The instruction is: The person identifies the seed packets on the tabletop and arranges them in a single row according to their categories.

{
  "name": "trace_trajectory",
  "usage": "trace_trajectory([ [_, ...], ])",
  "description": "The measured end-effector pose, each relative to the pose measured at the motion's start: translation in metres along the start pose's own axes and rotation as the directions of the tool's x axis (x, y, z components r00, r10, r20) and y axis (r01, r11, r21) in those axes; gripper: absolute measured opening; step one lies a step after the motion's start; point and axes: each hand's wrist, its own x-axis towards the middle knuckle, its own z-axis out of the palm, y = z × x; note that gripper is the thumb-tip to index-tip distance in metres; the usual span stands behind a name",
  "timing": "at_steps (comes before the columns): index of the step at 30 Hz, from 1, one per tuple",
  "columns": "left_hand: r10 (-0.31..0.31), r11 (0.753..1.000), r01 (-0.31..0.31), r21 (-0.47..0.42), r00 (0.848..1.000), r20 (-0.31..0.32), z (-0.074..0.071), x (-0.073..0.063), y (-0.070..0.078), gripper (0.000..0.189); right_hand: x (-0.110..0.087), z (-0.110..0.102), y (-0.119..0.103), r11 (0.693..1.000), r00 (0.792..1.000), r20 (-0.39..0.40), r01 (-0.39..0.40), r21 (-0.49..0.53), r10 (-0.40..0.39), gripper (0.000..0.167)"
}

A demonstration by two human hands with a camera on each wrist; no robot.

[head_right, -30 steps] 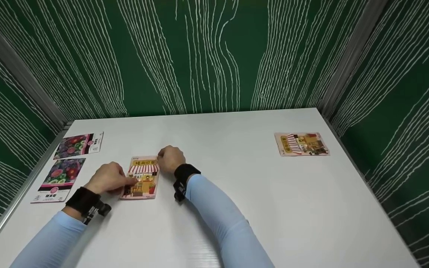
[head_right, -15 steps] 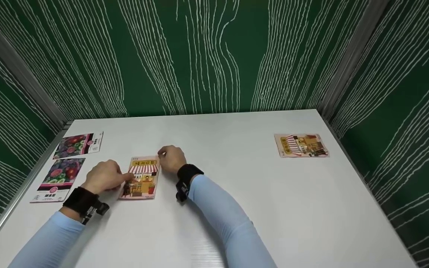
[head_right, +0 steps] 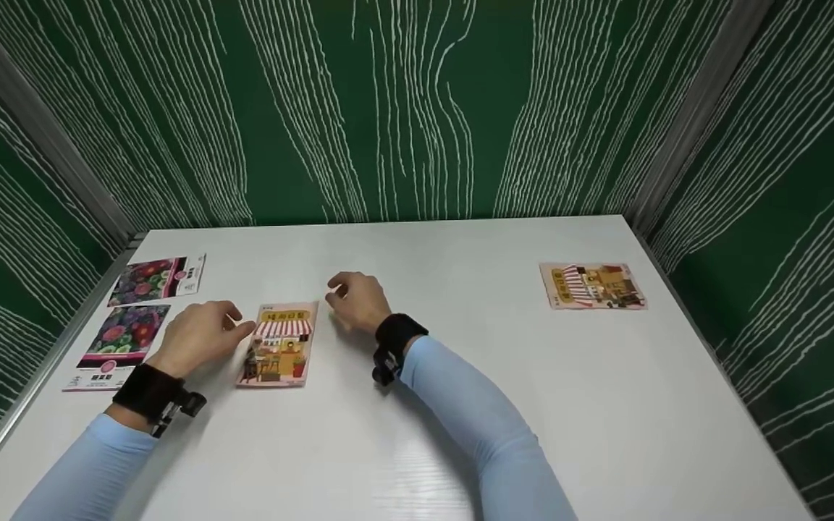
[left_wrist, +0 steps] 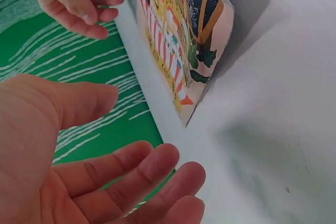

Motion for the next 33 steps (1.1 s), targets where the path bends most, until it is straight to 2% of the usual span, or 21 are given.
trace_trajectory([
  [5, 0.000, 0.999, 0.002, -0.045, 1.000, 0.027, -0.002, 0.000, -0.003, 0.052, -0.003, -0.022, 0.007, 0.999, 1.000, -0.023, 0.014, -0.043, -0.015, 0.047],
  [11, 0.041, 0.997, -0.041, -0.060, 0.999, 0.010, -0.001, -0.001, -0.004, 0.060, -0.007, -0.041, 0.018, 0.990, 0.999, -0.029, -0.022, -0.139, 0.018, 0.059],
  [15, 0.063, 0.994, -0.058, -0.092, 0.996, 0.055, 0.000, -0.001, -0.001, 0.069, -0.009, -0.052, 0.023, 0.981, 0.998, -0.040, -0.059, -0.187, 0.053, 0.065],
  [20, 0.089, 0.989, -0.075, -0.130, 0.990, 0.109, 0.001, -0.002, 0.003, 0.079, -0.012, -0.061, 0.029, 0.973, 0.996, -0.047, -0.081, -0.216, 0.072, 0.070],
  [29, 0.100, 0.986, -0.081, -0.149, 0.987, 0.128, 0.004, -0.002, 0.007, 0.082, -0.021, -0.073, 0.041, 0.942, 0.997, -0.064, -0.064, -0.328, 0.045, 0.076],
  [33, 0.100, 0.986, -0.080, -0.145, 0.986, 0.136, 0.005, -0.002, 0.006, 0.082, -0.023, -0.081, 0.044, 0.929, 0.996, -0.061, -0.077, -0.363, 0.059, 0.081],
])
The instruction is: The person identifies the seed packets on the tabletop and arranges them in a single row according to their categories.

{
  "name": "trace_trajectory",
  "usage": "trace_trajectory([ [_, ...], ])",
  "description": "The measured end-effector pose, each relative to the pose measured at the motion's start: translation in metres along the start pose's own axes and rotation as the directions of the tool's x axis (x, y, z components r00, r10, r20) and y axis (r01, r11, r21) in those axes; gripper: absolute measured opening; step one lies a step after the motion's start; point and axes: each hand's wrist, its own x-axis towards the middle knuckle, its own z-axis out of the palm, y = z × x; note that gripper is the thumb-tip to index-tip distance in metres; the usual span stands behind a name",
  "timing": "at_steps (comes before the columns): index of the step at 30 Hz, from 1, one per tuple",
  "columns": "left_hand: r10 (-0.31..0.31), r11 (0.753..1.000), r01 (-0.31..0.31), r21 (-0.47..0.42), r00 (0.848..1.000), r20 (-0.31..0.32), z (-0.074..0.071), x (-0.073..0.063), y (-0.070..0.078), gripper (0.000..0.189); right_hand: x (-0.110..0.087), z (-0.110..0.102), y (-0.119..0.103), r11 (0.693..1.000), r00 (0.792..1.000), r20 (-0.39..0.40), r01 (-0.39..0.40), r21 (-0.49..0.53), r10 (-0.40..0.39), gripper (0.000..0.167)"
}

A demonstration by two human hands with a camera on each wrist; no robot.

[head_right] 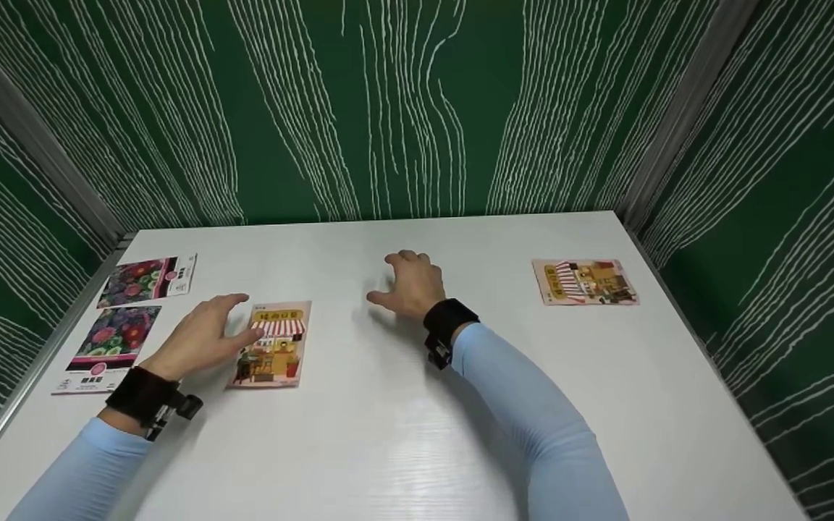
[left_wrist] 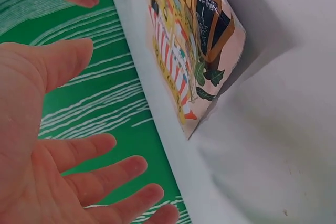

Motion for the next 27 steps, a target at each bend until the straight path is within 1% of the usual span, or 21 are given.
trace_trajectory([
  [6, 0.006, 1.000, -0.006, 0.010, 1.000, 0.001, 0.000, 0.000, 0.000, 0.082, -0.003, -0.012, 0.007, 0.999, 0.999, -0.012, -0.040, -0.023, 0.040, 0.081],
  [10, -0.002, 1.000, 0.002, 0.013, 1.000, 0.008, 0.001, -0.001, 0.000, 0.081, -0.006, -0.015, 0.011, 0.998, 0.998, -0.020, -0.057, -0.031, 0.057, 0.081],
  [14, -0.010, 1.000, 0.010, 0.001, 1.000, 0.023, 0.003, -0.002, 0.000, 0.082, -0.009, -0.017, 0.018, 0.996, 0.997, -0.037, -0.075, -0.049, 0.074, 0.081],
  [18, -0.013, 1.000, 0.014, -0.012, 1.000, 0.023, 0.002, -0.003, 0.001, 0.081, -0.010, -0.022, 0.026, 0.993, 0.994, -0.062, -0.095, -0.066, 0.091, 0.079],
  [27, -0.024, 1.000, 0.024, -0.018, 0.999, 0.035, 0.003, -0.005, 0.001, 0.081, -0.014, -0.043, 0.048, 0.983, 0.982, -0.087, -0.174, -0.050, 0.170, 0.078],
])
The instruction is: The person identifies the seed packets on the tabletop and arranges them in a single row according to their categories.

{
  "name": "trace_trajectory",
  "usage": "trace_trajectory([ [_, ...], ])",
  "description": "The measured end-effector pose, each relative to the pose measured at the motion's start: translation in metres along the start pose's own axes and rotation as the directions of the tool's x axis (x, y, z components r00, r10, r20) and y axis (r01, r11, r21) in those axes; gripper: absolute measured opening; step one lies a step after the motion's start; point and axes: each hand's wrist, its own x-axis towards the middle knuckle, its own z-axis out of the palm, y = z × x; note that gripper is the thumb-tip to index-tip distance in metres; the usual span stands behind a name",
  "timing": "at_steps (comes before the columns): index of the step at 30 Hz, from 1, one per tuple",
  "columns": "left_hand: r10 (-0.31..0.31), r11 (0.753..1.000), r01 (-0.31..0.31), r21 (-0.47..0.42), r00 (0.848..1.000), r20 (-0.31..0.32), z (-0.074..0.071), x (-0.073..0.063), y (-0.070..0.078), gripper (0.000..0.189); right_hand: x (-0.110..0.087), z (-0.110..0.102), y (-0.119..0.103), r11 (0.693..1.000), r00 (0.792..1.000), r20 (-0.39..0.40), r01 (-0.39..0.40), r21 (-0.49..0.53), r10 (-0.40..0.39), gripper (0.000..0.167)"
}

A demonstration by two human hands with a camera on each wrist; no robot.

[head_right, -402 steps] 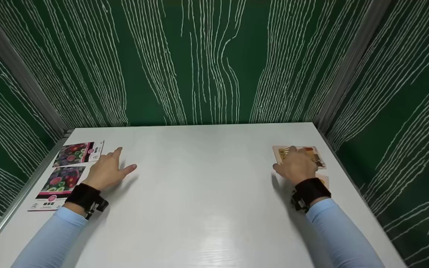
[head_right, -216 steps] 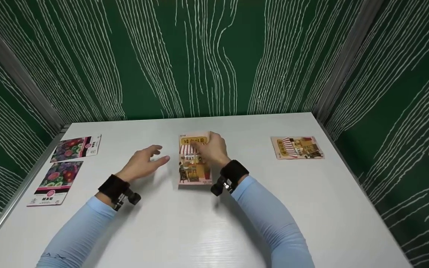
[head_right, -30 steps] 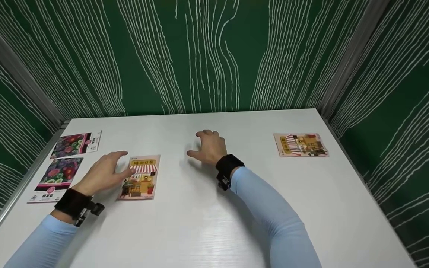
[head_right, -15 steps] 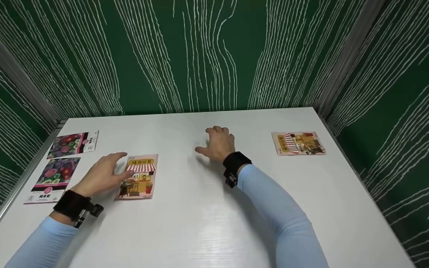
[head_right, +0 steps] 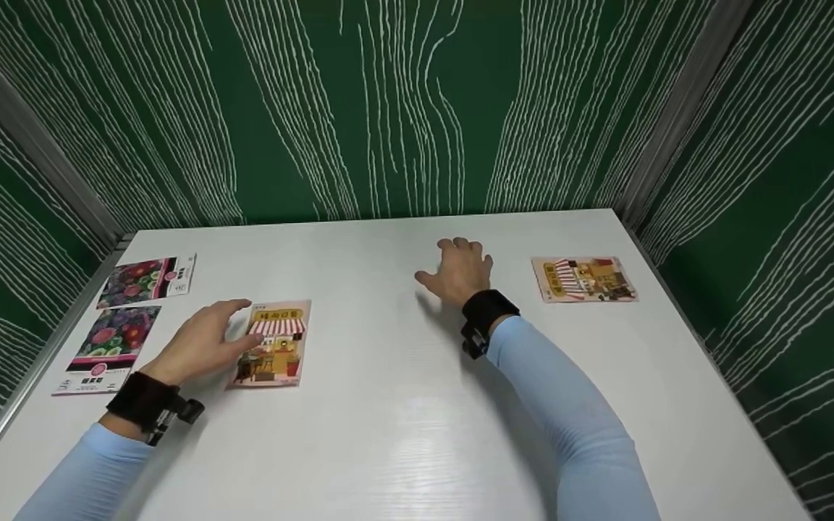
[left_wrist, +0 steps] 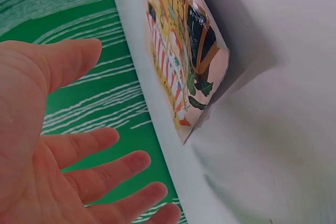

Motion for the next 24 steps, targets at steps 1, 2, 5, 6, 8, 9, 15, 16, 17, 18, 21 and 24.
trace_trajectory([
  [1, 0.000, 1.000, 0.000, -0.001, 1.000, 0.000, 0.000, 0.000, 0.000, 0.080, 0.000, -0.003, 0.003, 1.000, 1.000, -0.004, -0.010, 0.000, 0.010, 0.078],
  [2, 0.002, 1.000, -0.002, -0.001, 1.000, 0.000, 0.000, 0.000, 0.000, 0.080, -0.001, -0.005, 0.007, 1.000, 1.000, -0.007, -0.020, 0.000, 0.020, 0.078],
  [5, 0.006, 1.000, -0.006, -0.004, 1.000, -0.007, 0.000, -0.001, 0.000, 0.078, -0.003, -0.012, 0.016, 0.999, 0.999, -0.009, -0.047, -0.006, 0.047, 0.078],
  [6, 0.005, 1.000, -0.005, -0.008, 1.000, -0.008, 0.000, -0.001, 0.000, 0.079, -0.003, -0.014, 0.018, 0.998, 0.998, -0.006, -0.056, -0.008, 0.056, 0.079],
  [8, 0.024, 1.000, -0.024, -0.003, 0.999, -0.022, 0.001, -0.003, 0.000, 0.077, -0.005, -0.016, 0.022, 0.998, 0.998, -0.005, -0.065, -0.011, 0.065, 0.078],
  [9, 0.030, 1.000, -0.030, 0.000, 0.999, -0.028, 0.002, -0.003, 0.000, 0.076, -0.005, -0.017, 0.024, 0.998, 0.998, -0.006, -0.068, -0.012, 0.067, 0.079],
  [15, 0.050, 0.999, -0.050, -0.003, 0.998, -0.044, 0.004, -0.004, 0.003, 0.073, -0.007, -0.024, 0.034, 0.997, 0.996, -0.024, -0.082, 0.006, 0.082, 0.078],
  [16, 0.052, 0.999, -0.052, -0.004, 0.998, -0.045, 0.004, -0.003, 0.003, 0.072, -0.007, -0.025, 0.036, 0.996, 0.996, -0.023, -0.087, 0.008, 0.087, 0.079],
  [17, 0.055, 0.998, -0.055, -0.005, 0.997, -0.045, 0.004, -0.003, 0.004, 0.071, -0.008, -0.028, 0.038, 0.996, 0.995, -0.022, -0.093, 0.009, 0.093, 0.079],
  [18, 0.056, 0.998, -0.056, -0.004, 0.997, -0.045, 0.004, -0.004, 0.004, 0.071, -0.008, -0.030, 0.040, 0.995, 0.995, -0.022, -0.100, 0.011, 0.101, 0.079],
  [21, 0.057, 0.998, -0.057, -0.001, 0.997, -0.044, 0.004, -0.004, 0.004, 0.069, -0.009, -0.038, 0.048, 0.993, 0.992, -0.021, -0.121, 0.011, 0.121, 0.082],
  [24, 0.056, 0.998, -0.056, 0.000, 0.997, -0.046, 0.004, -0.004, 0.003, 0.068, -0.009, -0.044, 0.056, 0.990, 0.989, -0.021, -0.144, 0.007, 0.144, 0.085],
])
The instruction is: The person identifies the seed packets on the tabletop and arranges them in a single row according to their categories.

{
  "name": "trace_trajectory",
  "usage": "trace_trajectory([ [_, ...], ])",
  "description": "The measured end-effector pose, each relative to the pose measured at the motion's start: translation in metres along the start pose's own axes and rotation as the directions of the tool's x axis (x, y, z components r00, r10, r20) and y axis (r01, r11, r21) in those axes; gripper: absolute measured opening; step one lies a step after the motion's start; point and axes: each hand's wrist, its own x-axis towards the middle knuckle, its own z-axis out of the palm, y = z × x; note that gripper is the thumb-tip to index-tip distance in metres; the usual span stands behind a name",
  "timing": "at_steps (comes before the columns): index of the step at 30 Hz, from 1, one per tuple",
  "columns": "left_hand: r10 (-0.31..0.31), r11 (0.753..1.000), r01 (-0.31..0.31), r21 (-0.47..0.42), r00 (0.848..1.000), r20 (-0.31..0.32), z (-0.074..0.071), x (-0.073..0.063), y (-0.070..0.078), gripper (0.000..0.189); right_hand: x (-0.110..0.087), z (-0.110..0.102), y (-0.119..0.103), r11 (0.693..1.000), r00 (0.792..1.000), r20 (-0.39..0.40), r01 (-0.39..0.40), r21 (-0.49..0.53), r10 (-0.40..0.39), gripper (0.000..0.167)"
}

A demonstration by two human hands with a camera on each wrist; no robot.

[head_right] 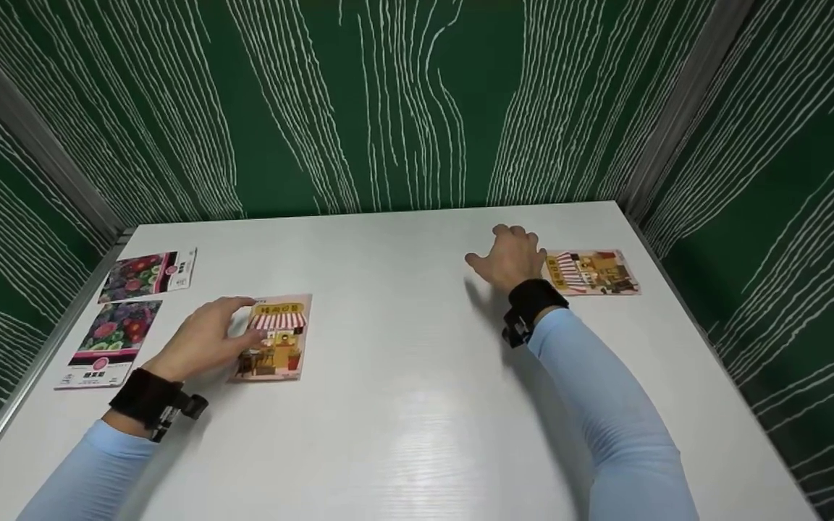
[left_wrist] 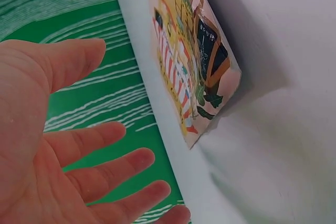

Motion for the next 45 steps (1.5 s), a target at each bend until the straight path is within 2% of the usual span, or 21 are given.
trace_trajectory([
  [12, -0.001, 1.000, 0.001, -0.008, 1.000, 0.001, -0.002, -0.001, -0.001, 0.068, -0.003, -0.024, 0.038, 0.994, 0.994, -0.041, -0.104, -0.018, 0.103, 0.090],
  [16, 0.005, 1.000, -0.005, 0.008, 1.000, -0.020, -0.003, 0.000, -0.002, 0.067, -0.001, -0.034, 0.050, 0.990, 0.989, -0.029, -0.143, -0.001, 0.143, 0.094],
  [25, 0.003, 1.000, -0.003, 0.025, 1.000, -0.016, -0.001, 0.000, -0.002, 0.068, -0.006, -0.052, 0.085, 0.969, 0.969, 0.007, -0.245, 0.008, 0.245, 0.097],
  [31, -0.009, 1.000, 0.009, 0.012, 1.000, -0.014, -0.002, 0.000, 0.002, 0.069, -0.005, -0.057, 0.100, 0.949, 0.949, -0.008, -0.314, 0.002, 0.314, 0.095],
  [40, -0.003, 1.000, 0.003, 0.007, 1.000, 0.012, 0.000, 0.002, 0.007, 0.071, -0.007, -0.059, 0.123, 0.915, 0.915, 0.016, -0.402, -0.035, 0.403, 0.095],
  [43, 0.004, 1.000, -0.004, 0.010, 1.000, 0.013, 0.001, 0.003, 0.007, 0.072, -0.015, -0.064, 0.119, 0.900, 0.900, 0.028, -0.432, -0.053, 0.434, 0.095],
  [45, 0.019, 1.000, -0.019, 0.017, 1.000, 0.005, 0.002, 0.004, 0.007, 0.072, -0.020, -0.070, 0.112, 0.883, 0.882, 0.052, -0.465, -0.061, 0.468, 0.096],
])
